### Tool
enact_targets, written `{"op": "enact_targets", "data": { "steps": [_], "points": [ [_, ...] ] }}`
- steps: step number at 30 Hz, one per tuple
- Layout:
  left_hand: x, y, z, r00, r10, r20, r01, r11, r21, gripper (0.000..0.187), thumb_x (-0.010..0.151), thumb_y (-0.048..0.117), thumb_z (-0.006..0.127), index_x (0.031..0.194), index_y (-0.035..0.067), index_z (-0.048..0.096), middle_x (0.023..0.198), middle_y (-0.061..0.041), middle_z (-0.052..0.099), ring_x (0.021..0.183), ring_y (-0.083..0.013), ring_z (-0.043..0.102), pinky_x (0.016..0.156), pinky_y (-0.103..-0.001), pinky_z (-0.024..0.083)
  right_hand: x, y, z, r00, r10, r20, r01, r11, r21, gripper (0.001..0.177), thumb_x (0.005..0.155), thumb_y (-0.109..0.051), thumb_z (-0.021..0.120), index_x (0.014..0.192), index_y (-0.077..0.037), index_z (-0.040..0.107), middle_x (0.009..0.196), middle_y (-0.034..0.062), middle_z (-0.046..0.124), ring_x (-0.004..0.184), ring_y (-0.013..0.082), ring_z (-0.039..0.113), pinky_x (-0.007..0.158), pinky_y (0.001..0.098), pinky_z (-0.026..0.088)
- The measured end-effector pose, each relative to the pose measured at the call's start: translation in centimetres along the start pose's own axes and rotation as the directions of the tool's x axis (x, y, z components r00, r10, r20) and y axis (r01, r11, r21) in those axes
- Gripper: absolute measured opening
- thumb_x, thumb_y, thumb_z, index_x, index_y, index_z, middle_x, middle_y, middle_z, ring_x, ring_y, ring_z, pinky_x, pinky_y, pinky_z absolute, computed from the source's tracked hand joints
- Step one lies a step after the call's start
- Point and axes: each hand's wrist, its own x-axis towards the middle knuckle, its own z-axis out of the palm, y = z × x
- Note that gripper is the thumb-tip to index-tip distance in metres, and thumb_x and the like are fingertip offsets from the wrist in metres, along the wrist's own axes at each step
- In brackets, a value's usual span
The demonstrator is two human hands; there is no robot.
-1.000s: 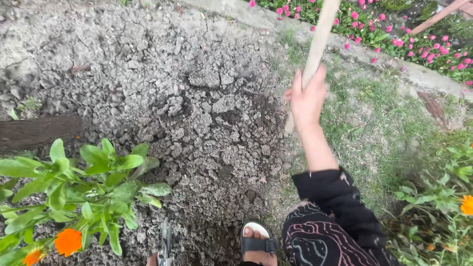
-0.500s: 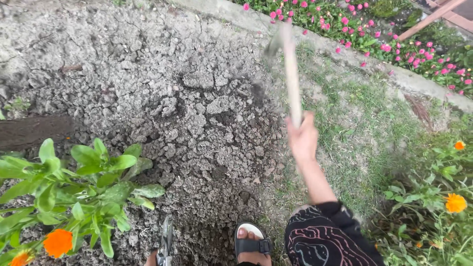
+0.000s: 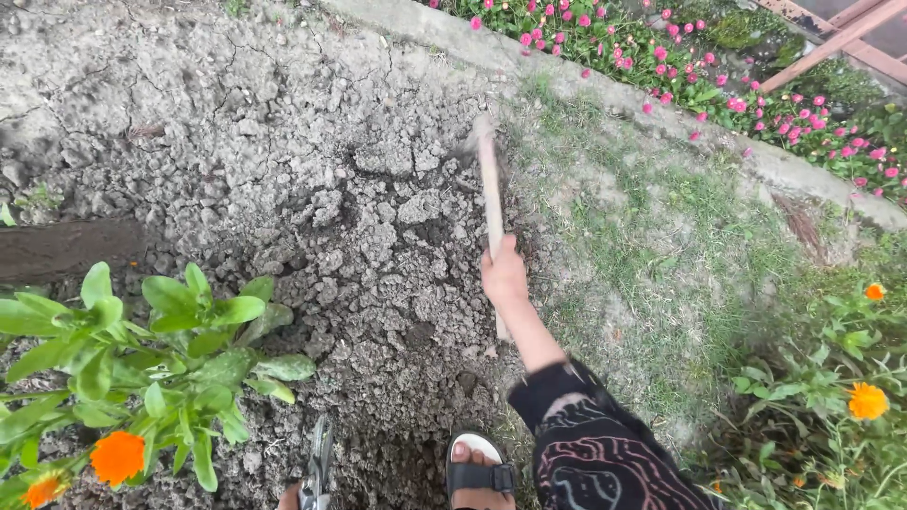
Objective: Digging and loosening soil around plants in a garden using a hoe and pruning shears.
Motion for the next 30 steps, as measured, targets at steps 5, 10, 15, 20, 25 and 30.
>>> {"op": "enact_targets", "data": {
  "steps": [5, 10, 15, 20, 25, 30],
  "points": [
    [-0.4, -0.6, -1.3, 0.997, -0.056, 0.052, 0.065, 0.981, -0.185, 0.039, 0.088, 0.020, 0.061, 0.122, 0.008, 0.075, 0.112, -0.017, 0.080, 0.114, -0.0258, 0.071, 0.105, -0.036, 0.048, -4.1, -5.4, -6.7, 0.995, -0.100, -0.006, 0.100, 0.984, 0.146, 0.030, 0.101, -0.033, 0.058, 0.113, -0.007, 0.048, 0.080, 0.0045, 0.062, 0.057, 0.0100, 0.061, 0.044, 0.0226, 0.057],
    [-0.4, -0.3, -1.3, 0.977, -0.196, 0.085, 0.214, 0.901, -0.377, 0.035, 0.093, 0.021, 0.060, 0.119, 0.003, 0.074, 0.110, -0.020, 0.077, 0.110, -0.0298, 0.068, 0.102, -0.041, 0.046, -0.9, -12.6, -13.5, 0.838, -0.345, -0.422, 0.517, 0.749, 0.415, 0.034, 0.109, -0.032, 0.052, 0.128, -0.009, 0.035, 0.078, 0.0027, 0.058, 0.051, 0.0107, 0.057, 0.039, 0.0255, 0.050],
    [-1.4, -0.1, 0.2, 0.932, -0.337, 0.132, 0.349, 0.741, -0.574, 0.034, 0.098, 0.023, 0.058, 0.115, -0.002, 0.074, 0.108, -0.023, 0.074, 0.106, -0.0340, 0.065, 0.100, -0.045, 0.045, 4.6, -11.8, -6.5, 0.752, -0.311, -0.581, 0.636, 0.573, 0.517, 0.035, 0.115, -0.032, 0.043, 0.137, -0.009, 0.028, 0.073, 0.0033, 0.057, 0.048, 0.0118, 0.054, 0.039, 0.0270, 0.046],
    [0.1, 0.7, 0.1, 0.861, -0.456, 0.226, 0.447, 0.465, -0.764, 0.038, 0.105, 0.024, 0.056, 0.110, -0.009, 0.074, 0.106, -0.027, 0.070, 0.101, -0.0398, 0.061, 0.096, -0.051, 0.044, 0.7, -2.4, 2.7, 0.980, 0.042, 0.196, -0.103, 0.944, 0.313, 0.026, 0.106, -0.030, 0.047, 0.117, -0.006, 0.044, 0.076, 0.0011, 0.058, 0.049, 0.0098, 0.048, 0.037, 0.0246, 0.043],
    [-0.2, 0.1, -0.4, 0.943, -0.273, 0.191, 0.325, 0.623, -0.712, 0.033, 0.094, 0.017, 0.056, 0.109, -0.005, 0.075, 0.108, -0.020, 0.073, 0.099, -0.0282, 0.066, 0.091, -0.039, 0.047, -2.4, -4.9, -3.1, 0.997, 0.001, 0.083, -0.043, 0.862, 0.505, 0.024, 0.106, -0.033, 0.053, 0.103, -0.009, 0.049, 0.063, -0.0029, 0.049, 0.042, 0.0070, 0.043, 0.032, 0.0241, 0.037],
    [-2.1, 0.0, 1.5, 0.965, -0.256, 0.052, 0.225, 0.711, -0.666, 0.032, 0.099, 0.012, 0.057, 0.123, -0.007, 0.068, 0.109, -0.022, 0.072, 0.100, -0.0284, 0.065, 0.092, -0.039, 0.049, 0.1, -10.7, -9.6, 0.909, -0.300, -0.290, 0.417, 0.615, 0.669, 0.023, 0.109, -0.030, 0.055, 0.110, -0.010, 0.045, 0.064, -0.0042, 0.046, 0.043, 0.0053, 0.043, 0.034, 0.0237, 0.036]
  ]
}}
